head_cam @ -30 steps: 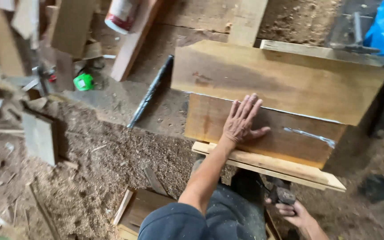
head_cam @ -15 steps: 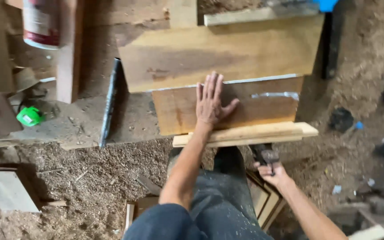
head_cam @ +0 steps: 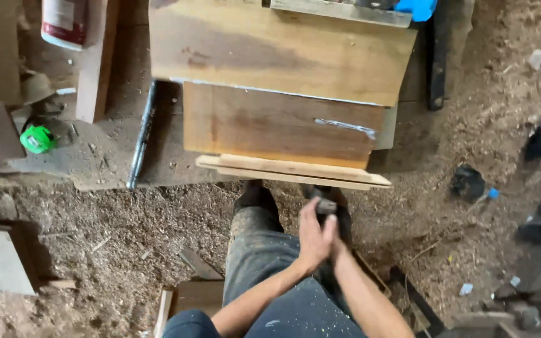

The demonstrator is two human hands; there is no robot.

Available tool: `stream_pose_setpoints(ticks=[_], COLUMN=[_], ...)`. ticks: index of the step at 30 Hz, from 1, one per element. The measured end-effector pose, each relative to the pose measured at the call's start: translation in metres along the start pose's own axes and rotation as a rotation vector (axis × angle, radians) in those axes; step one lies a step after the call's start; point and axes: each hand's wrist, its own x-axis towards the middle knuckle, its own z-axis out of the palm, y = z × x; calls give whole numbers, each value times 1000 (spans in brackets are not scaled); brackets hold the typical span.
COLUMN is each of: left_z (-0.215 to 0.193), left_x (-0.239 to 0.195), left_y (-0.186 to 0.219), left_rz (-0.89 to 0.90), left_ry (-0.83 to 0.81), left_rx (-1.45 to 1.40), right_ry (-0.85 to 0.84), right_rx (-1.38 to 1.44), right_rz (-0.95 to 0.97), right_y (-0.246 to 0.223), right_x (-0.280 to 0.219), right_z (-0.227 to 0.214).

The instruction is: Assembling wooden panels by applying wood glue to the edges and hammering the pieces together.

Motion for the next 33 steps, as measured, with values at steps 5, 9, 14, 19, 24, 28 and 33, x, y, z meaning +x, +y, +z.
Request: stream_pose_setpoints(ticks=[5,9,14,19,24,28,33], left_z=[38,36,47,45,73,105,96], left_x=[8,16,6,4,-3,-9,1], left_y=[-19,-20,-61,-87,-59,-60,-38], left_rz=[-102,-230,-305,-318,-338,-390,-419], left_ry=[475,535,488,480,490,582,615], left_rx=[322,404,565,487,483,407,396], right_ry=[-429,-788,-1096,-1106,-1065,-1108,-1107], right_rx=[-405,-631,-869,-884,-539,-717,-728], right_rz=[-331,-629,-1051,-1178,-787,-1062,-1173], right_y=[-20,-23,-18,-7,58,43,27], right_x=[20,37,63,84,106,124,103], right_z=[14,46,77,83,21,-2,9])
